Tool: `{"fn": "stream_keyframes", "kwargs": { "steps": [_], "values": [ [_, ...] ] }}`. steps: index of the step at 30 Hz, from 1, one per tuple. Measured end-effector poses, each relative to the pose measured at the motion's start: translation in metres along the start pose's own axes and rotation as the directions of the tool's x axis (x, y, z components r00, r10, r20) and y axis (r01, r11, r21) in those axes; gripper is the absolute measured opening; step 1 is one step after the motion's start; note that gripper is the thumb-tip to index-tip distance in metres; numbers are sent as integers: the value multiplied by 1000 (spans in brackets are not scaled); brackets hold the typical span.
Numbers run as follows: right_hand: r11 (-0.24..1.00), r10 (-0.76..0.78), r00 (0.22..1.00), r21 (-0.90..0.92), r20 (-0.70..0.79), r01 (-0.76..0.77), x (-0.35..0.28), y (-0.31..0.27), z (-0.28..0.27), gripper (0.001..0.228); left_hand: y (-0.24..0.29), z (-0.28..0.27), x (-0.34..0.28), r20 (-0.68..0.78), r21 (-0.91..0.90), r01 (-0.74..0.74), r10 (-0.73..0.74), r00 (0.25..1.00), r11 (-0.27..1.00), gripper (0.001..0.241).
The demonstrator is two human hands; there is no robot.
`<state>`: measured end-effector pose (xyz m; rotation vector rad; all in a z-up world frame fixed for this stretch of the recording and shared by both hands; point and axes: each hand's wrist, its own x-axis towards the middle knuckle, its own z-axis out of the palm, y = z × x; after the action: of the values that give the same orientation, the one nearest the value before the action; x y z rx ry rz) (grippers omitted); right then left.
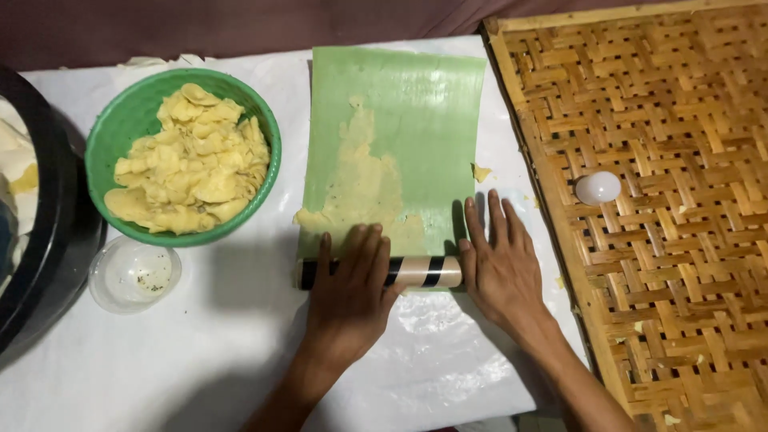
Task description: Flattening small pieces of dough with a rolling pin on a green mat to make crackers.
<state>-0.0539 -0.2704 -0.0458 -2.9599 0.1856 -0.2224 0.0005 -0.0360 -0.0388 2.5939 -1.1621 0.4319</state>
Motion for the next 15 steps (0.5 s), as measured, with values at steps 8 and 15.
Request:
{"fn": "stream_keyframes", "kwargs": {
  "steps": [8,15],
  "values": [
    [989,106,988,94,110,-117,26,-6,-15,67,-10,22,31,23,59,98,-99,995,993,54],
    [997,71,989,25,129,-75,13,-1,-5,68,0,12,19,53,56,113,-116,992,992,57]
  ]
}}
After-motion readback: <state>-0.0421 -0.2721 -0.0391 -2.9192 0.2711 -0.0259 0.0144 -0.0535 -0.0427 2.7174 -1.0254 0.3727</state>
